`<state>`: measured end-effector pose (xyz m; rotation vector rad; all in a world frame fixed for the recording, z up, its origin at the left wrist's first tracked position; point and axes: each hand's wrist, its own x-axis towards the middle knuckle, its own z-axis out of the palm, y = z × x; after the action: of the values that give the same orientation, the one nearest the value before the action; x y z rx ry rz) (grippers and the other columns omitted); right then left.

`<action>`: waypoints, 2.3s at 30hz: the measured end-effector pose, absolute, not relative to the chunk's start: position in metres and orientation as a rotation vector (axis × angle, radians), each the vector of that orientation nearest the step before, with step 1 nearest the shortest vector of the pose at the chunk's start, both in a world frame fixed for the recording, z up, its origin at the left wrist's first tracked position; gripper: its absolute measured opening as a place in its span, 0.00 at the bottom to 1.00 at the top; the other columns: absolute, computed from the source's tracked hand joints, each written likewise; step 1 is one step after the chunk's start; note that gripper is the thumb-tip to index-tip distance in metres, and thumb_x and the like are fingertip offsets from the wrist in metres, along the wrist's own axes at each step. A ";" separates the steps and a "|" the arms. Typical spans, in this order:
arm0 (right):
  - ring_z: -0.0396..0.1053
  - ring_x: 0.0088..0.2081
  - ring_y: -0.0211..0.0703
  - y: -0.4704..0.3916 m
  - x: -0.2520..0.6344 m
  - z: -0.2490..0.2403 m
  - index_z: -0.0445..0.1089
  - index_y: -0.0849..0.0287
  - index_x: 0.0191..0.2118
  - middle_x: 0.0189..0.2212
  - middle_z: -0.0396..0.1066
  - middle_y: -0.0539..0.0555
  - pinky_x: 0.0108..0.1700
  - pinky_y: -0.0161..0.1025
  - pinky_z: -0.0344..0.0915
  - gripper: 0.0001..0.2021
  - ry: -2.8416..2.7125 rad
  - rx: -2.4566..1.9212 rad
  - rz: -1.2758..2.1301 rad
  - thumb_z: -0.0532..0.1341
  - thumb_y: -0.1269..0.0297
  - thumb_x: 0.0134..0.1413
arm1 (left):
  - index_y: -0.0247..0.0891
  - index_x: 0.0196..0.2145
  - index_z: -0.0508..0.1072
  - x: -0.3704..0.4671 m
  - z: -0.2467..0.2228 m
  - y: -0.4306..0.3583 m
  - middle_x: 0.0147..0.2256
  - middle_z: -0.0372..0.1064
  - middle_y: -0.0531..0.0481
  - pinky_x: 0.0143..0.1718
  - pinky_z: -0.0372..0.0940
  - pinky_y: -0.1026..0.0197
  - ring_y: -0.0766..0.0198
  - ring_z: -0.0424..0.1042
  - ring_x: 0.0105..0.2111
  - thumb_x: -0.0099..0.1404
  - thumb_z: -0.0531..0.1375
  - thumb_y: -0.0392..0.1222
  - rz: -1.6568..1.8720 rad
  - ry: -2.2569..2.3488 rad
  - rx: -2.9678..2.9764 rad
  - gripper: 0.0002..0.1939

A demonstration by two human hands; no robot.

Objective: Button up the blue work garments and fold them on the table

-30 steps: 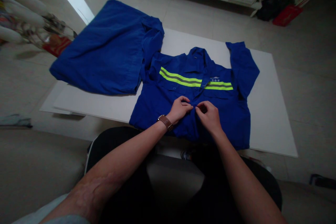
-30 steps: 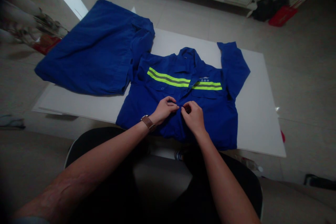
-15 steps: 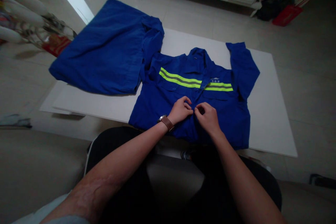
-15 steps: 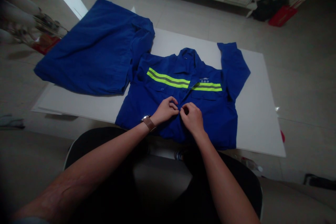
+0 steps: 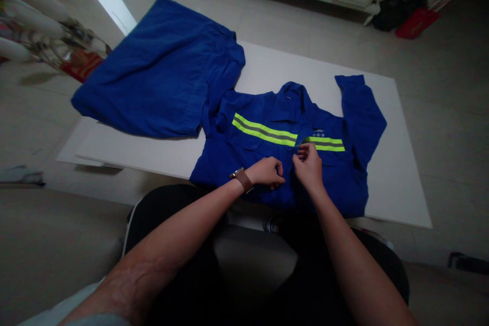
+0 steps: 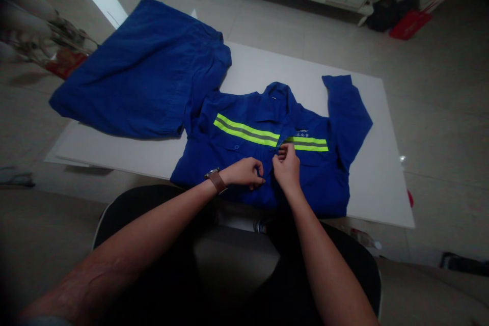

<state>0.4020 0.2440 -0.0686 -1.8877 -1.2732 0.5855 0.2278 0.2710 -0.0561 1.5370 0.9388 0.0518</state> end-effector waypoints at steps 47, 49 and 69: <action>0.66 0.25 0.41 0.234 0.383 -0.050 0.66 0.54 0.42 0.29 0.71 0.47 0.30 0.38 0.63 0.18 -1.409 -1.832 0.554 0.62 0.65 0.40 | 0.43 0.46 0.73 0.238 -0.055 0.263 0.42 0.78 0.46 0.45 0.63 0.56 0.54 0.75 0.44 0.72 0.56 0.37 0.442 1.230 2.028 0.09; 0.66 0.25 0.41 0.234 0.383 -0.049 0.66 0.55 0.42 0.29 0.71 0.48 0.30 0.38 0.63 0.18 -1.412 -1.828 0.533 0.62 0.65 0.41 | 0.44 0.45 0.74 0.234 -0.052 0.265 0.41 0.78 0.47 0.43 0.64 0.58 0.55 0.76 0.42 0.72 0.56 0.37 0.485 1.218 2.002 0.09; 0.73 0.32 0.46 0.236 0.388 -0.049 0.72 0.56 0.42 0.33 0.77 0.53 0.37 0.42 0.68 0.10 -1.631 -1.674 0.571 0.62 0.64 0.52 | 0.35 0.30 0.75 0.240 -0.079 0.283 0.29 0.73 0.52 0.35 0.62 0.65 0.67 0.70 0.30 0.61 0.62 0.34 0.777 0.973 1.260 0.03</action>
<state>0.3877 0.2364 -0.0495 -1.6736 -1.6308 0.5710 0.2396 0.2825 -0.0791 1.2599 0.9731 0.7767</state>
